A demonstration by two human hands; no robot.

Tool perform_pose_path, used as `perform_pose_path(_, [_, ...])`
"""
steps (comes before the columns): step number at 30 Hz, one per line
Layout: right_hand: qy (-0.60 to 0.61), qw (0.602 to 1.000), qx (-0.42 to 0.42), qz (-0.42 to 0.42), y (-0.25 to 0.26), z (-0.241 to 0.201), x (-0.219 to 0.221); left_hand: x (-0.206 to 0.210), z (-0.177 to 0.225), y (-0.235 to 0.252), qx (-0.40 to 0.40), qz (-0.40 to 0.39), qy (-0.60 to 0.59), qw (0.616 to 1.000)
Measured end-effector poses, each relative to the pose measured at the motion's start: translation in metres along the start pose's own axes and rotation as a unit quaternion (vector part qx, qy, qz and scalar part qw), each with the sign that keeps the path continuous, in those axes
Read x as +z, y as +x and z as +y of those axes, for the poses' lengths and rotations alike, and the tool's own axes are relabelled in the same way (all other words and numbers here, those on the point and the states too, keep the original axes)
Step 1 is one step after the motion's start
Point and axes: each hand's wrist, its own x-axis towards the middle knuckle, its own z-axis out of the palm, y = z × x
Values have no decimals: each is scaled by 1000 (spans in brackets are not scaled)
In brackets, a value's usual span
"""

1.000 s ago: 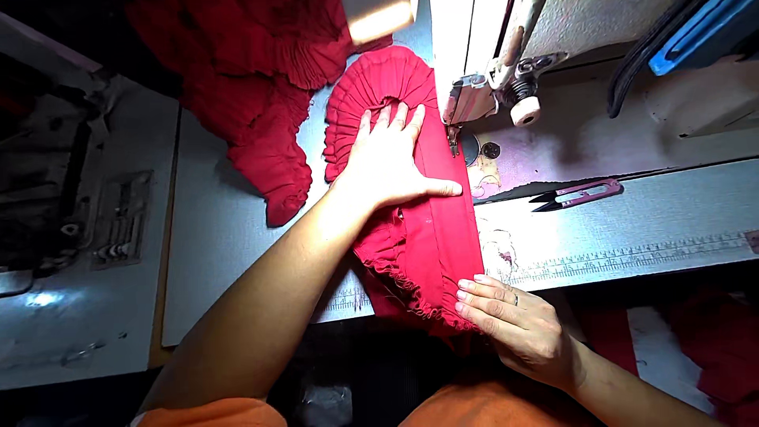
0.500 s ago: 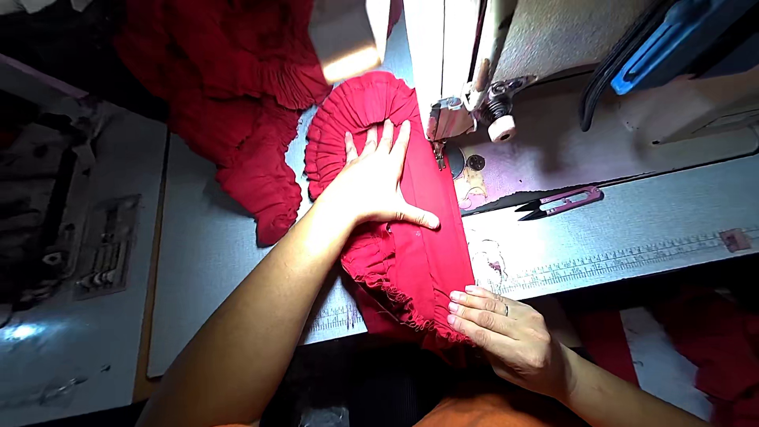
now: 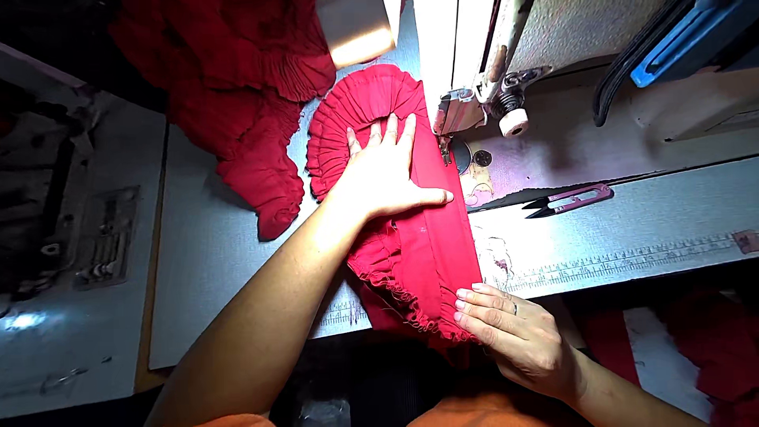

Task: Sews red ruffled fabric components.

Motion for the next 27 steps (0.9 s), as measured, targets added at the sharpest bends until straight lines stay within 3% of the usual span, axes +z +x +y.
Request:
perform_pose_path(11, [13, 998, 64, -13, 11, -2, -4, 2, -10, 8, 17, 19, -24, 999])
perform_pose_path(27, [4, 995, 103, -2, 55, 31, -2, -13, -29, 47, 8, 54, -41, 998])
